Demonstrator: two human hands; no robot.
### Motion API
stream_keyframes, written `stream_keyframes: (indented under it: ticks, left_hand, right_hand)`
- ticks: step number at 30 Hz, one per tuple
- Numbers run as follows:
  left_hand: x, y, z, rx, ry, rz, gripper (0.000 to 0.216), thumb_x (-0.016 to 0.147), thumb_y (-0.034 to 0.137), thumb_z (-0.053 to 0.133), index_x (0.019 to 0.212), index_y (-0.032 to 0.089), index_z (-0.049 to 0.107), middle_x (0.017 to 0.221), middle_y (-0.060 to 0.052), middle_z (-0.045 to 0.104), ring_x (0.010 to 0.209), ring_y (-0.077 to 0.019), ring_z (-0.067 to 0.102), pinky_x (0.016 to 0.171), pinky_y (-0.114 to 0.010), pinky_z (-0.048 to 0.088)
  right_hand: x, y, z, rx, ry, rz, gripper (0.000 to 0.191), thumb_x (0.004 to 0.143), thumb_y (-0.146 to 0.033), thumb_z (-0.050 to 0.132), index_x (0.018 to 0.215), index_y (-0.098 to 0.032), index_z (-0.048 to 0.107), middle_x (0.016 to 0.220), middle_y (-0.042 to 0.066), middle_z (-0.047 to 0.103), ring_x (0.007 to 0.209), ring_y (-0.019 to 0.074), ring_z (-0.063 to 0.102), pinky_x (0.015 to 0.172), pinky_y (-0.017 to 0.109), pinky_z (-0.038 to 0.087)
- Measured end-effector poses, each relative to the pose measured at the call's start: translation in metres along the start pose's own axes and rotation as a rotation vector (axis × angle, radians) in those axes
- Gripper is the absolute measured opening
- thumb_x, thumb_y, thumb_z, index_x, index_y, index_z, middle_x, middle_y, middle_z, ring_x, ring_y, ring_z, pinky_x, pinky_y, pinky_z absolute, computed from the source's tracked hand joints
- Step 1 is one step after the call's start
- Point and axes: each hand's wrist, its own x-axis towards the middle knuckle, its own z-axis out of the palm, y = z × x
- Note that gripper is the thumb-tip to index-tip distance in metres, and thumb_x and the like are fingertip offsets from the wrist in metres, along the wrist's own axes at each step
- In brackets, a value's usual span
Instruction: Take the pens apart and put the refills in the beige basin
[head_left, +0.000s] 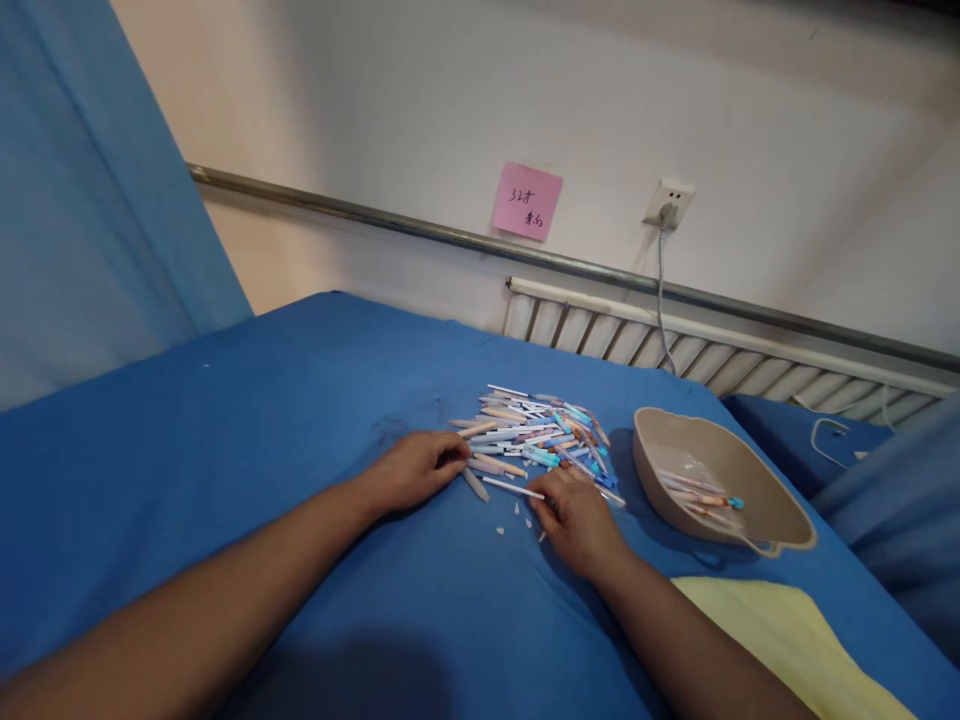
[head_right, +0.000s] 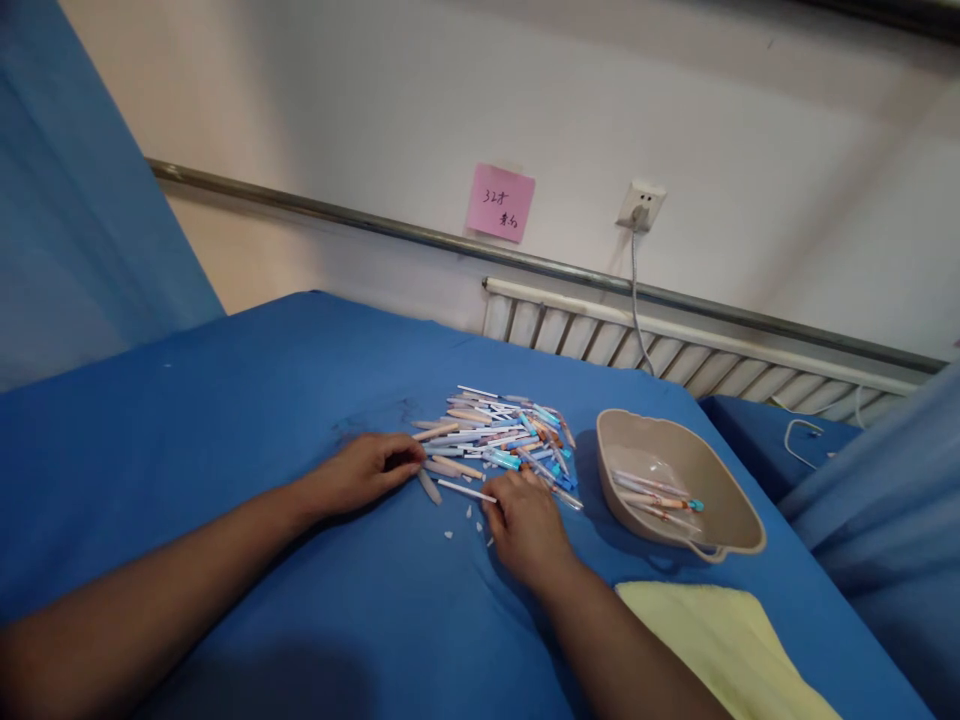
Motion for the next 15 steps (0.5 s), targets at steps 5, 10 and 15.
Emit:
stream_keyframes:
  ticks: [5, 10, 15]
  left_hand:
    - [0.001, 0.003, 0.003, 0.023, -0.047, 0.033, 0.02, 0.084, 0.03, 0.049, 0.095, 0.02, 0.063, 0.083, -0.002, 0.065, 0.074, -0.016, 0.058, 0.067, -0.025, 0.041]
    - [0.002, 0.006, 0.002, 0.022, -0.064, 0.025, 0.022, 0.084, 0.031, 0.049, 0.097, 0.02, 0.063, 0.086, -0.002, 0.065, 0.076, -0.0164, 0.058, 0.069, -0.025, 0.042]
    - [0.002, 0.01, -0.003, 0.018, -0.12, 0.04, 0.023, 0.082, 0.032, 0.052, 0.1, 0.023, 0.063, 0.092, -0.002, 0.065, 0.081, -0.0169, 0.058, 0.074, -0.025, 0.043]
  right_hand:
    - [0.001, 0.006, -0.001, 0.152, 0.044, 0.004, 0.019, 0.089, -0.026, 0.047, 0.091, -0.022, 0.066, 0.084, 0.004, 0.064, 0.084, 0.0189, 0.056, 0.078, 0.03, 0.04]
    - [0.004, 0.012, -0.001, 0.505, 0.224, 0.185, 0.022, 0.086, -0.036, 0.051, 0.085, -0.02, 0.067, 0.074, 0.001, 0.062, 0.068, 0.0152, 0.055, 0.064, 0.026, 0.041]
    - [0.009, 0.018, -0.006, 0.858, 0.428, 0.34, 0.025, 0.077, -0.043, 0.061, 0.076, -0.018, 0.062, 0.062, -0.003, 0.056, 0.058, 0.0115, 0.048, 0.057, 0.023, 0.038]
